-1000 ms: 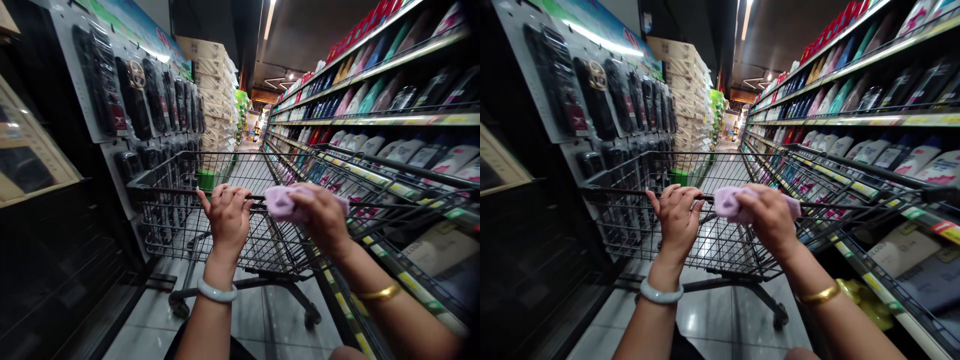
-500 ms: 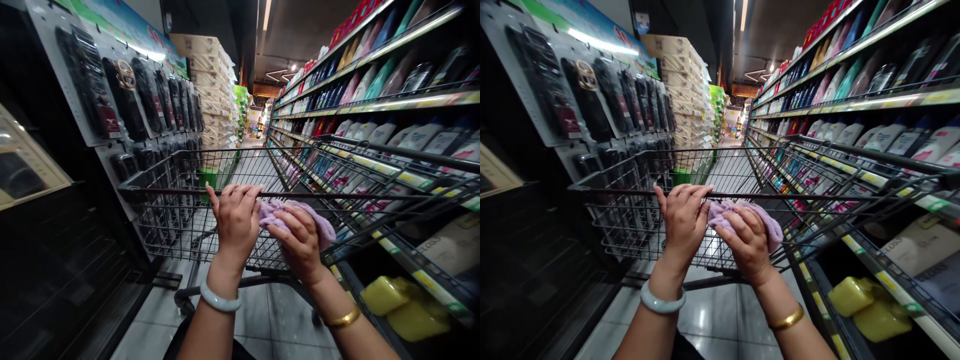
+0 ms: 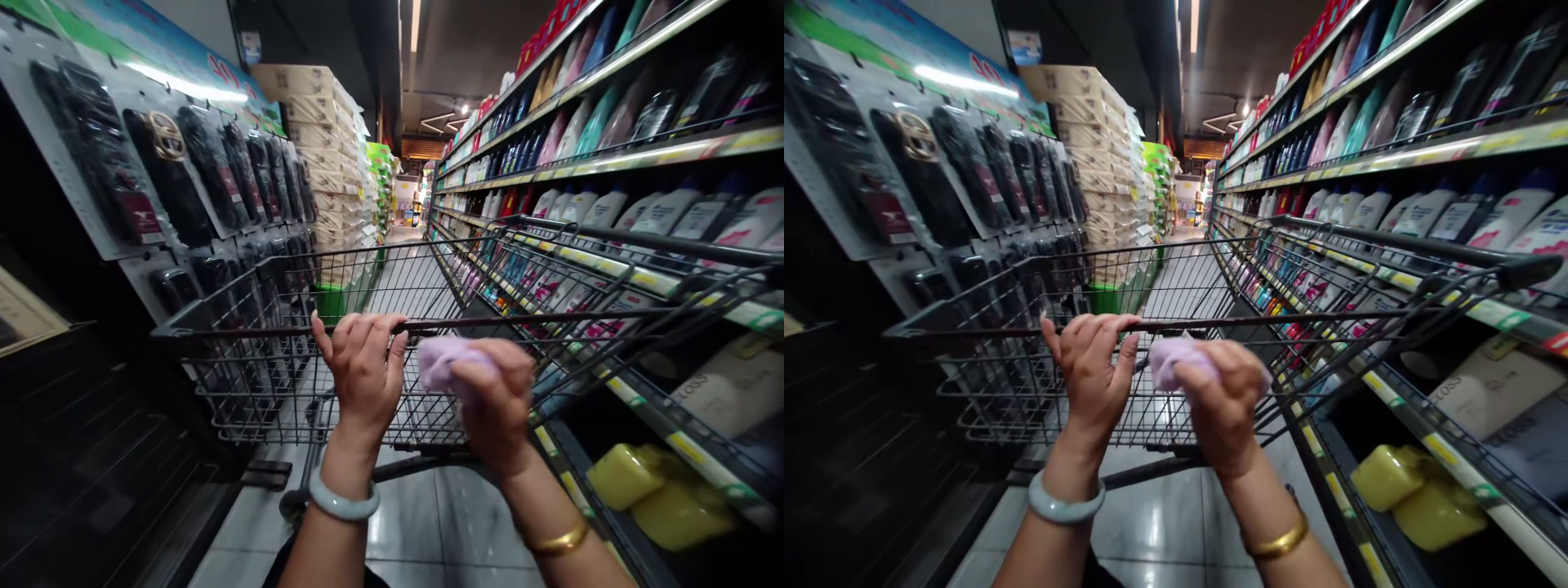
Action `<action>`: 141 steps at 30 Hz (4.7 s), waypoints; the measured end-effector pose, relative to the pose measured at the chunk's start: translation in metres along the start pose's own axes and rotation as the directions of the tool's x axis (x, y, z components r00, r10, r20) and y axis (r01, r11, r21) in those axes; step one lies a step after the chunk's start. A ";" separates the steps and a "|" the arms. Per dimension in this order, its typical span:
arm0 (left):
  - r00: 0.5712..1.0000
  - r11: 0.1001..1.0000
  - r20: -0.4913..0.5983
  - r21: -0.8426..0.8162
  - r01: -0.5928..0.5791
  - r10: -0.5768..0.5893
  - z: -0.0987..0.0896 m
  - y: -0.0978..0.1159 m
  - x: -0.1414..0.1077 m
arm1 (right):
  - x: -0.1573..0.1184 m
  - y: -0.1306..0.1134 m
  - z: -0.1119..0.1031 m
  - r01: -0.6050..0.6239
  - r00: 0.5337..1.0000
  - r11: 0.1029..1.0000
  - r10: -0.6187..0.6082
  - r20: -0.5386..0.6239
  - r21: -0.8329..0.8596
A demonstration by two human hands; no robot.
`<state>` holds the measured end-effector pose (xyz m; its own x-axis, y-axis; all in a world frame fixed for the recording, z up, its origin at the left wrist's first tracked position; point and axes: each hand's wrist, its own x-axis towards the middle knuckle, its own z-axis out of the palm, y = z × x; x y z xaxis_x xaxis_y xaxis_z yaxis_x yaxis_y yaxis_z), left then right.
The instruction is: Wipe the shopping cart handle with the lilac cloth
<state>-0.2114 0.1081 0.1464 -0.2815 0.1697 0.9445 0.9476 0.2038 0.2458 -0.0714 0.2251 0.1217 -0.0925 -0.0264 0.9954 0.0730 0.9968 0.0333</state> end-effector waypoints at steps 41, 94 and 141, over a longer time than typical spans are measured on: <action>0.203 0.996 0.979 0.005 -0.089 0.013 0.076 0.091 0.122 | 0.010 0.109 -0.059 -0.500 0.810 0.860 0.423 -0.406 -0.103; 0.120 0.990 0.989 0.100 -0.103 -0.088 0.091 0.108 0.130 | -0.061 0.050 -0.011 -0.489 0.854 0.866 0.500 0.145 -0.106; 0.202 0.995 0.978 -0.034 -0.092 0.052 0.062 0.082 0.127 | -0.077 0.033 -0.023 -0.047 0.915 0.950 0.164 0.369 -0.307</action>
<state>-0.1785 0.2063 0.2735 -0.1555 0.9878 -0.0095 0.9740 0.1549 0.1652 -0.0386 0.2584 0.0485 -0.4391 0.1674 0.8827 0.3788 0.9254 0.0129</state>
